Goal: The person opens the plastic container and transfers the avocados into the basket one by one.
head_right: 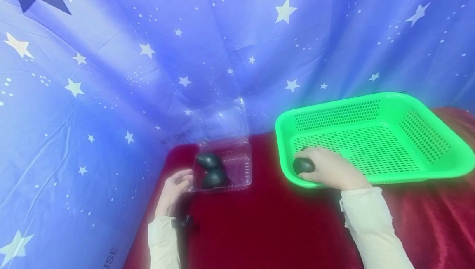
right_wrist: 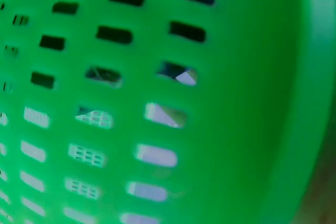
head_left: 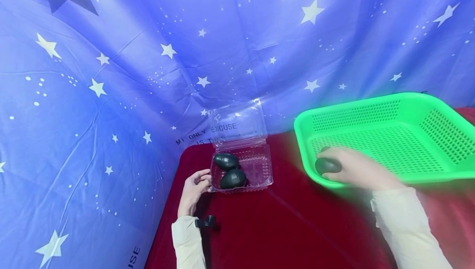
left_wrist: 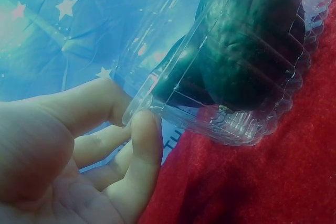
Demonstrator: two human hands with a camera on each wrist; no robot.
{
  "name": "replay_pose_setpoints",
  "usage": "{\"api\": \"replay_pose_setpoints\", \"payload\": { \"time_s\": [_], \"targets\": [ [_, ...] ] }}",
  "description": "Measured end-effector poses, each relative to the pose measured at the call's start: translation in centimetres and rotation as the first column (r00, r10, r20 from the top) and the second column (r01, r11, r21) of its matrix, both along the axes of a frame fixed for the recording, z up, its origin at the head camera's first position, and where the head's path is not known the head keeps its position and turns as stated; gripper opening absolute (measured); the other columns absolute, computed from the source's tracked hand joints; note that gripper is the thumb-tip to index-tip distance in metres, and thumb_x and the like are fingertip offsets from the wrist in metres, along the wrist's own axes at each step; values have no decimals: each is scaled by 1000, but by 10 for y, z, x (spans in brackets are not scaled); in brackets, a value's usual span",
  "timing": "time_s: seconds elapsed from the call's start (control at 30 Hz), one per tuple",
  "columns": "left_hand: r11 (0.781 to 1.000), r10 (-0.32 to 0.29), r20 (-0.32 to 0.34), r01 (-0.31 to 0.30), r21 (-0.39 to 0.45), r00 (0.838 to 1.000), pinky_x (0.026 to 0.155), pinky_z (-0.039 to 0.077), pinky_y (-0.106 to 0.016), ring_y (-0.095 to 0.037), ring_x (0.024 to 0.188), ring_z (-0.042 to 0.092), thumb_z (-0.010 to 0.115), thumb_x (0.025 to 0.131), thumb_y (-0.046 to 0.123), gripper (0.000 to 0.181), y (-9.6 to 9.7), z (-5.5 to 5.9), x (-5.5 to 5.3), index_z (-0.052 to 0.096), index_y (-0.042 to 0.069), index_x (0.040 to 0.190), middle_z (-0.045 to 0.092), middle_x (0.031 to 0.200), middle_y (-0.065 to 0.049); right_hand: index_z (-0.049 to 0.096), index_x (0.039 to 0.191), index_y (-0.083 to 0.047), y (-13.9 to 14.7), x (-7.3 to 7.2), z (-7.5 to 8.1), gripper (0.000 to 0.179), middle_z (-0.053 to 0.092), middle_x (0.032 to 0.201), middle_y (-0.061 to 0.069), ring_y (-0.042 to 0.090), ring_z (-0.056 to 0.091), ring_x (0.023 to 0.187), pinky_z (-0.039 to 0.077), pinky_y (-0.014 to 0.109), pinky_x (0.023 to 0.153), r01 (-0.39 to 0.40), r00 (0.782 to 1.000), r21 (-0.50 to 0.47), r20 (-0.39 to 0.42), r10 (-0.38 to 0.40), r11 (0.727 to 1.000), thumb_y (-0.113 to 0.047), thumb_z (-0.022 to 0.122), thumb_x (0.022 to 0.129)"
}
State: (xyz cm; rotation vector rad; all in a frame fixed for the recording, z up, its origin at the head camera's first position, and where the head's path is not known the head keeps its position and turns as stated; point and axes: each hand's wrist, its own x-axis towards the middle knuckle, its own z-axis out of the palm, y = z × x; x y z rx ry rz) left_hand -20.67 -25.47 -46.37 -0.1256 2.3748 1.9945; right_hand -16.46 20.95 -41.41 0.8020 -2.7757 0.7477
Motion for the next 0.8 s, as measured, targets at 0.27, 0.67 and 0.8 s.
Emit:
{"api": "replay_pose_setpoints", "payload": {
  "time_s": [0.27,0.67,0.8],
  "targets": [
    [1000,-8,-1,8,-2,1000,61,54,-20,-7,71,61,55,85,-9,44,1,2,1,57,-10,129,66,100,-17,69,118,-1,-1,-6,-6,49,69,114,12,33,64,105,54,51,89,-22,1000,19,-12,22,1000,-16,85,74],
    [1000,-2,-3,2,18,1000,62,55,-21,-10,74,61,55,84,-10,44,1,2,2,58,-9,128,65,99,-16,70,111,-4,-3,-14,-13,42,62,87,-8,8,56,78,53,32,71,9,996,60,83,-14,998,-17,85,73],
    [1000,-5,-9,5,11,1000,62,55,-21,-10,74,61,55,85,-9,44,1,2,1,58,-9,129,65,98,-13,69,111,-2,-2,-17,-15,43,66,91,-4,11,59,80,54,35,73,5,994,53,106,-10,999,-16,85,74]
  ]
}}
